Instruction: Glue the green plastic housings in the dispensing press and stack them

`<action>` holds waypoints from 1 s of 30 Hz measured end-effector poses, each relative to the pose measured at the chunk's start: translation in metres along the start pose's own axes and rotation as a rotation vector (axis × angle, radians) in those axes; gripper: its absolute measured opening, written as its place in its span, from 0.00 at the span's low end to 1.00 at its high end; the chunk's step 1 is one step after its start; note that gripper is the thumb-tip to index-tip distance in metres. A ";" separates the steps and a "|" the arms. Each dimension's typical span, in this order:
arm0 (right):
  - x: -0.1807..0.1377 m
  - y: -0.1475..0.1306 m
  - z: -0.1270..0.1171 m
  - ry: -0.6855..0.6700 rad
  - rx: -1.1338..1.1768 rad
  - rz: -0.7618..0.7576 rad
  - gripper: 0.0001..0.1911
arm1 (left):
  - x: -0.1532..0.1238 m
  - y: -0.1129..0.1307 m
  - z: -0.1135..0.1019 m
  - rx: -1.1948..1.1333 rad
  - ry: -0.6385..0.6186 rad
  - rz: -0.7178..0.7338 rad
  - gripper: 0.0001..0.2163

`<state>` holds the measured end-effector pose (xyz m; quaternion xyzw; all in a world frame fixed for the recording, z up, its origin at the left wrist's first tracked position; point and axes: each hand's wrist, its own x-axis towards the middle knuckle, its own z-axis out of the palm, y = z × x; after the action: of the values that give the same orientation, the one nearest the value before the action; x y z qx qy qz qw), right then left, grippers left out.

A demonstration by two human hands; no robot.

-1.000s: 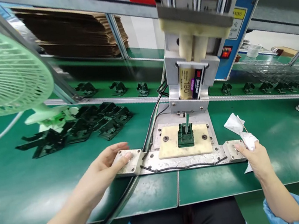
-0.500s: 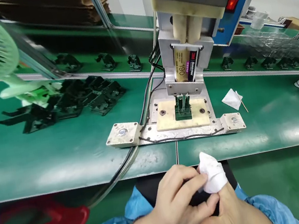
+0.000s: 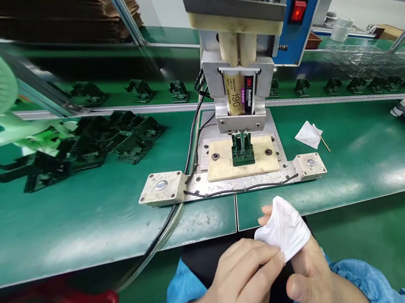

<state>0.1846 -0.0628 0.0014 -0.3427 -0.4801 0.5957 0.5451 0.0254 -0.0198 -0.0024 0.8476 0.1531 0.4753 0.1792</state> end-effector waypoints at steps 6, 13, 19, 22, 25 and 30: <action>0.002 -0.008 -0.003 -0.046 0.219 0.056 0.37 | 0.005 -0.010 0.009 0.088 -0.015 0.038 0.12; 0.011 0.001 -0.003 0.194 0.242 0.067 0.16 | 0.000 -0.026 0.023 0.233 0.073 0.093 0.12; 0.028 0.002 0.006 0.467 0.271 0.014 0.09 | -0.001 -0.018 0.042 0.176 0.009 -0.004 0.16; 0.028 -0.005 -0.003 0.461 0.155 -0.044 0.13 | 0.003 -0.016 0.040 0.129 -0.029 0.004 0.14; 0.032 -0.021 -0.036 0.640 -0.277 -0.259 0.11 | 0.011 -0.028 0.013 0.220 -0.029 0.076 0.09; 0.067 -0.039 -0.130 1.080 -1.169 -0.357 0.20 | 0.035 -0.073 -0.072 0.623 0.237 -0.165 0.08</action>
<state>0.3064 0.0266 0.0069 -0.7301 -0.4316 -0.0942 0.5214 -0.0257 0.0720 0.0259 0.7853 0.3788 0.4848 -0.0692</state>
